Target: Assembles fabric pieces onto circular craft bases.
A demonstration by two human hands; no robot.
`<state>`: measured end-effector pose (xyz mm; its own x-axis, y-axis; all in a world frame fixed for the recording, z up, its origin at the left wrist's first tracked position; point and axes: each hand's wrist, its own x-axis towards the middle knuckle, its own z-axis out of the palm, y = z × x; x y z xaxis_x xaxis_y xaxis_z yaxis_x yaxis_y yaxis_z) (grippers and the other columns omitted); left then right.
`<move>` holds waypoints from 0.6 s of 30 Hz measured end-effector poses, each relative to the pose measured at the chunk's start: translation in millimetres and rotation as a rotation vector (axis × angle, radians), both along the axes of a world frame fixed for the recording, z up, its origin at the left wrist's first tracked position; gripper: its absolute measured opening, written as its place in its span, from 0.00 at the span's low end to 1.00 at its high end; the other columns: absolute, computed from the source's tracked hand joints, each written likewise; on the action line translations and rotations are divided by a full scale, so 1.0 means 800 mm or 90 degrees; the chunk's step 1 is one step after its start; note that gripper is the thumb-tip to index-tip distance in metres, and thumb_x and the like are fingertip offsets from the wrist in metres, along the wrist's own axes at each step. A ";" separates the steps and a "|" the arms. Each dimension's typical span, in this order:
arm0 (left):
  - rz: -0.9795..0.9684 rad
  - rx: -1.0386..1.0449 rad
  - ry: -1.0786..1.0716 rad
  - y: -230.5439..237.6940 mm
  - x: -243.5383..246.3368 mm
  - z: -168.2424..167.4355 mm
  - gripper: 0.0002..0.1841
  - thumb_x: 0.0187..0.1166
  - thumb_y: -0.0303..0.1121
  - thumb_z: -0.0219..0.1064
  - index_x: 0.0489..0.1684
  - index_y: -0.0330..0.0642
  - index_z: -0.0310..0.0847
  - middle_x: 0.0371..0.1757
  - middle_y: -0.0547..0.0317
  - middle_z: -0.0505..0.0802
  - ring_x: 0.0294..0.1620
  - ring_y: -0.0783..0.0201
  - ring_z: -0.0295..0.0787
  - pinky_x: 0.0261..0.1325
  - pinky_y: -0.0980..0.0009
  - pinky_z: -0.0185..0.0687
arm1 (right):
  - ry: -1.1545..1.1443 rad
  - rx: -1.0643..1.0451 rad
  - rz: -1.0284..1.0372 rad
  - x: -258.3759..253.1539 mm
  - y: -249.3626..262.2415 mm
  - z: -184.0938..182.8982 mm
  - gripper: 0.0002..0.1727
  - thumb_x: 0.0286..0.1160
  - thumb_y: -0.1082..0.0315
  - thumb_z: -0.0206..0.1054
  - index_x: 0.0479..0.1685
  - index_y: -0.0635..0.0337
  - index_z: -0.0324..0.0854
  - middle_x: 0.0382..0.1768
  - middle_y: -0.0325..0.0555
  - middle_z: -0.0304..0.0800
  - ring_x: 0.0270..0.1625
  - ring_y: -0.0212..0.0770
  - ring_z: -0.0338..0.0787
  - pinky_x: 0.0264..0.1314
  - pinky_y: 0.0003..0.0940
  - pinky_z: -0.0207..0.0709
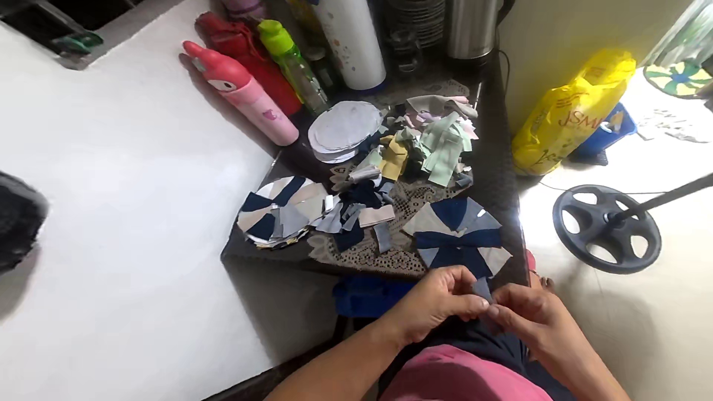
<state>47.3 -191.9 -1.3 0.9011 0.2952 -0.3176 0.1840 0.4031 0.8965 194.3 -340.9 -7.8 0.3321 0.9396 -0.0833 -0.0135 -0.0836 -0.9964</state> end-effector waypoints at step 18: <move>0.250 -0.126 -0.061 -0.007 -0.029 -0.017 0.05 0.89 0.23 0.54 0.47 0.39 0.75 0.39 0.60 0.93 0.41 0.68 0.94 0.53 0.70 0.90 | 0.050 -0.090 -0.020 -0.022 0.007 -0.010 0.10 0.67 0.84 0.65 0.39 0.59 0.83 0.30 0.32 0.93 0.33 0.27 0.93 0.42 0.25 0.89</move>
<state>24.3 -197.3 -14.5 0.7611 0.5622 -0.3236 -0.0968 0.5917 0.8004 177.0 -335.6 -16.1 0.3479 0.9061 -0.2406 -0.0962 -0.2208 -0.9706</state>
